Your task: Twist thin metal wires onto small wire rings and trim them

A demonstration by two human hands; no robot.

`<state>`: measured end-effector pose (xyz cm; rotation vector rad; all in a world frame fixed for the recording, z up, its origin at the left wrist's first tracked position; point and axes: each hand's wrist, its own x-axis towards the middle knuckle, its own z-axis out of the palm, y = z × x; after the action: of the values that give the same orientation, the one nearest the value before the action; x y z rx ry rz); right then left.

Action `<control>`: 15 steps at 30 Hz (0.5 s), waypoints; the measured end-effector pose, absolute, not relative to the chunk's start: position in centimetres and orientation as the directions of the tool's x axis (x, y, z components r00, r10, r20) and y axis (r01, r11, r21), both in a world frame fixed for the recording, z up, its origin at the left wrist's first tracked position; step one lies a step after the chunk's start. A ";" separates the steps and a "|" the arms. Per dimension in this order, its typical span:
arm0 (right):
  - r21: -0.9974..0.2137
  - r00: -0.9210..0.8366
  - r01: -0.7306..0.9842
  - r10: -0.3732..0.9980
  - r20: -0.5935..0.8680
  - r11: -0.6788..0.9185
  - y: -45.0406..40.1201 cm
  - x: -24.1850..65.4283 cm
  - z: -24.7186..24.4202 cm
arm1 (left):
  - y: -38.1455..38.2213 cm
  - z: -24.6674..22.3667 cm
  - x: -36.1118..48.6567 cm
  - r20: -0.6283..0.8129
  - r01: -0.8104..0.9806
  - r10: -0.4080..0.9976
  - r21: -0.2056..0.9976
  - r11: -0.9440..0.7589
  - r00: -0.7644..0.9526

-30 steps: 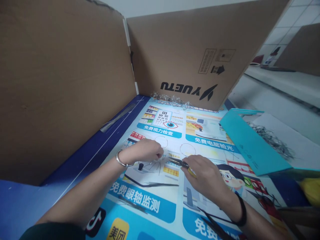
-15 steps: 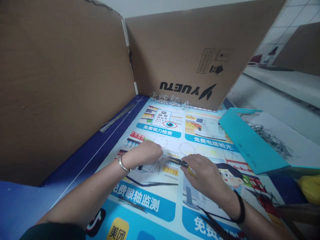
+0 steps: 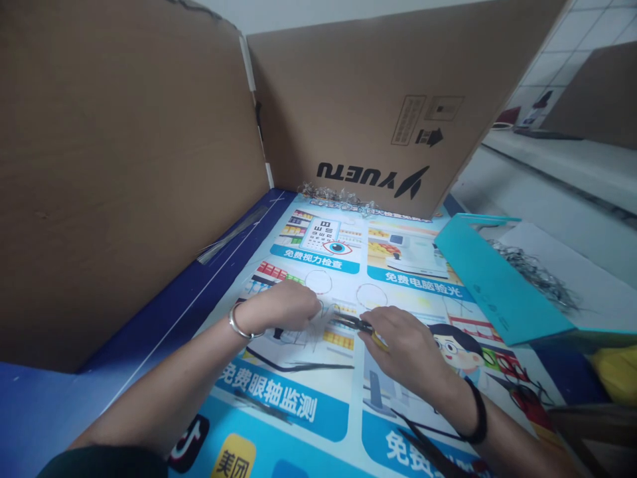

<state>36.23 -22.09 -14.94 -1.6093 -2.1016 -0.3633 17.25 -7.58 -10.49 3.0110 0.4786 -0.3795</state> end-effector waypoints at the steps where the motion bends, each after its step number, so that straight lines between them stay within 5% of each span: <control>1: -0.073 -0.206 0.957 0.835 0.510 0.280 -22.1 36.3 -15.0 | -7.6 -10.3 17.2 -0.244 0.312 0.296 0.027 -0.950 0.923; 15: -0.093 -0.199 0.955 0.839 0.506 0.283 -21.9 36.2 -15.5 | -8.2 -9.6 16.5 -0.037 0.298 0.301 -0.066 -0.952 0.953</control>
<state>36.22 -21.92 -15.51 -1.6065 -2.0953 -0.3333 16.45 -8.21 -9.62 3.1639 0.4855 -0.0741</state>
